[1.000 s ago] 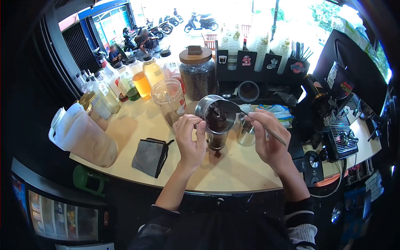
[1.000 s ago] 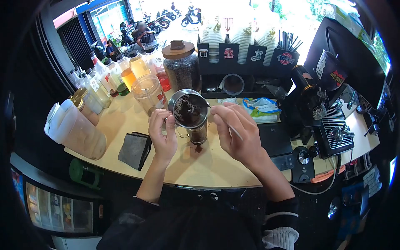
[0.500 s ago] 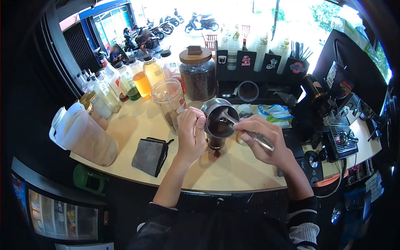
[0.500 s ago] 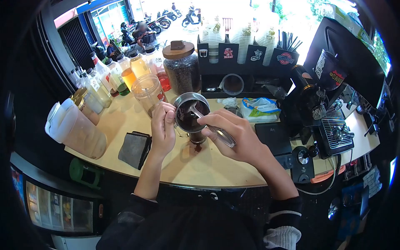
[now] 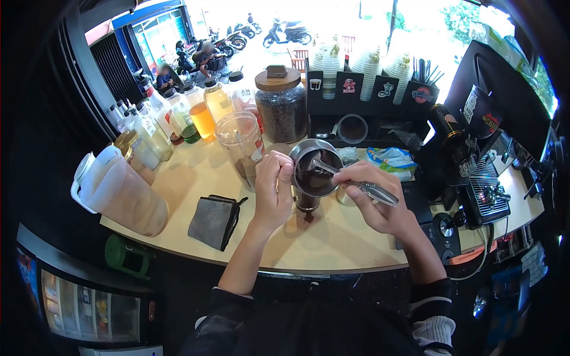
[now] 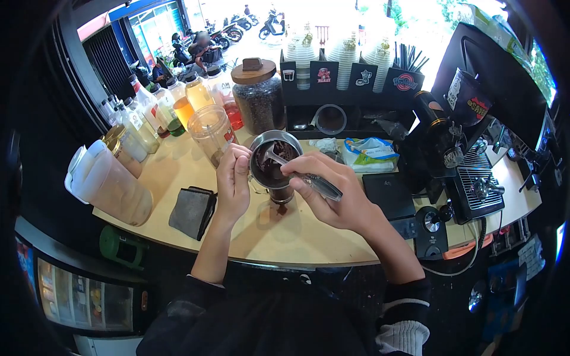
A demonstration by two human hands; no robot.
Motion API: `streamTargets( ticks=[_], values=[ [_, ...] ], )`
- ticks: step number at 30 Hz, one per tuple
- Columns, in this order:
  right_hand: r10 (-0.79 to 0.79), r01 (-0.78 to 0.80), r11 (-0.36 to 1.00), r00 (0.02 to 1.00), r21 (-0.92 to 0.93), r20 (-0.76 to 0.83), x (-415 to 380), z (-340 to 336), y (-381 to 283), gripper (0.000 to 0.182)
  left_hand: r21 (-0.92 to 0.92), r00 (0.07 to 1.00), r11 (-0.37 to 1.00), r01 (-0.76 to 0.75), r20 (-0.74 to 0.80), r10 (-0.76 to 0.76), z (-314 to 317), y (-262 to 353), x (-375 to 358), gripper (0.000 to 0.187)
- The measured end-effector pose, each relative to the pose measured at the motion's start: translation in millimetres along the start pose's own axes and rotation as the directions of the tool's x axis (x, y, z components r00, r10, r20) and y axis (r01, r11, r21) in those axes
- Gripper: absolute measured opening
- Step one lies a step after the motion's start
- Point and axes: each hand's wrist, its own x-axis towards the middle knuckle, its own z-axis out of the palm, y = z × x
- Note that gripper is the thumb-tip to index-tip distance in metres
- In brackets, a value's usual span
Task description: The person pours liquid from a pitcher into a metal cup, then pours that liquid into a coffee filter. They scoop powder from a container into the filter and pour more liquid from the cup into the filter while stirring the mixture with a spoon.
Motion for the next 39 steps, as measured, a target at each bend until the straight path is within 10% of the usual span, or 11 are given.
streamTargets(
  ticks=[19, 39],
  values=[
    [0.399, -0.369, 0.801, 0.916, 0.471, 0.038, 2.3, 3.5, -4.1, 0.019, -0.095, 0.998, 0.994, -0.045, -0.048, 0.041, 0.5, -5.8, 2.5, 0.022],
    [0.39, -0.442, 0.813, 0.897, 0.378, 0.21, 28.6, -16.2, 25.9, 0.029, 0.022, 0.99, 0.99, -0.138, 0.02, 0.138, -6.5, -10.1, 5.3, 0.019]
  ],
)
